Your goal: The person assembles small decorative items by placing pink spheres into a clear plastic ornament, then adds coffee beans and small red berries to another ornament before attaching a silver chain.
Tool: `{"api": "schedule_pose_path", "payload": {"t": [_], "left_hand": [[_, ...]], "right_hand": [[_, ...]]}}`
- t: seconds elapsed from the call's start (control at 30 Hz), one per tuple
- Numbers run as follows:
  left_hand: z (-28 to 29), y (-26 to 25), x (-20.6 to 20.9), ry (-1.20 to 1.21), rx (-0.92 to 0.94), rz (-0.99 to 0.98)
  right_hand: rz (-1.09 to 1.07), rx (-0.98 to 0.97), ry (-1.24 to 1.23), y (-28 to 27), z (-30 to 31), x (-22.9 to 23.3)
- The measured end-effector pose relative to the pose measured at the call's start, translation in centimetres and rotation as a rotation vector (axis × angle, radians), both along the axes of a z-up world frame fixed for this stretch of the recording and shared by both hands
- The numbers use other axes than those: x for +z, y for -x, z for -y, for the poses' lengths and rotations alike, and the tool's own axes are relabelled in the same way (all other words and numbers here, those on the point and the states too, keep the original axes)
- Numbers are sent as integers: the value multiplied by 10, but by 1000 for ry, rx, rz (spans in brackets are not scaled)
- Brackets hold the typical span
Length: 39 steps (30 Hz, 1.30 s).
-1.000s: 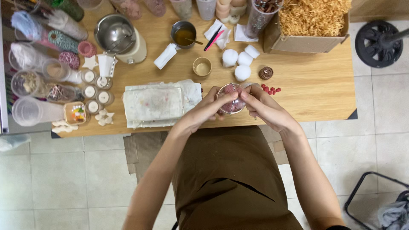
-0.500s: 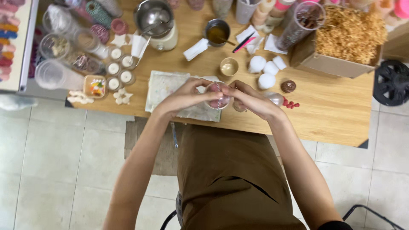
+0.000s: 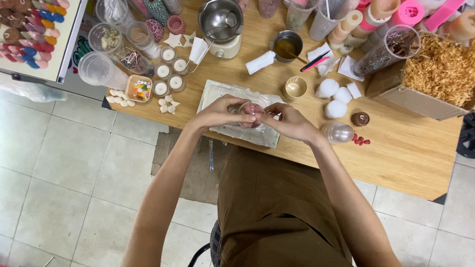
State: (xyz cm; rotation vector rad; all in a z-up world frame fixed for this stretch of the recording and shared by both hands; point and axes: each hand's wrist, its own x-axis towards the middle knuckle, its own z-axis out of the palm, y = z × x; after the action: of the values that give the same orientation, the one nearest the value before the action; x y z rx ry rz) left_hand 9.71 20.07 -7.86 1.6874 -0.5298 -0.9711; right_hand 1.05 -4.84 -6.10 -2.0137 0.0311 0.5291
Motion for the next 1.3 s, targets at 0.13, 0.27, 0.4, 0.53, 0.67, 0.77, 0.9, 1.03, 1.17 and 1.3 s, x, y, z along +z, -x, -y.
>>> {"api": "schedule_pose_path", "payload": {"t": [0.13, 0.27, 0.4, 0.53, 0.67, 0.77, 0.9, 1.03, 1.17, 1.3], "left_hand": [[3, -6, -22, -30, 97, 90], [5, -2, -28, -224, 156, 91], [-2, -2, -25, -91, 262, 12], [-15, -4, -23, -144, 243, 67], [-22, -6, -11, -12, 123, 135], [-25, -2, 8, -296, 96, 271], [-19, 1, 14, -261, 178, 504], [-12, 2, 11, -330, 249, 692], [-9, 7, 15, -394, 279, 674], [-14, 14, 27, -295, 284, 616]], "right_hand": [[103, -9, 74, 4, 2, 10], [299, 12, 79, 7, -7, 29], [474, 24, 119, 8, -21, 40], [437, 50, 175, 7, -31, 47], [412, 43, 195, 1, -38, 49], [449, 58, 174, 0, -36, 47], [475, 78, 141, -2, -33, 43], [439, 80, 163, -3, -32, 42], [454, 85, 162, -3, -33, 41], [442, 61, 142, -1, -33, 48]]}}
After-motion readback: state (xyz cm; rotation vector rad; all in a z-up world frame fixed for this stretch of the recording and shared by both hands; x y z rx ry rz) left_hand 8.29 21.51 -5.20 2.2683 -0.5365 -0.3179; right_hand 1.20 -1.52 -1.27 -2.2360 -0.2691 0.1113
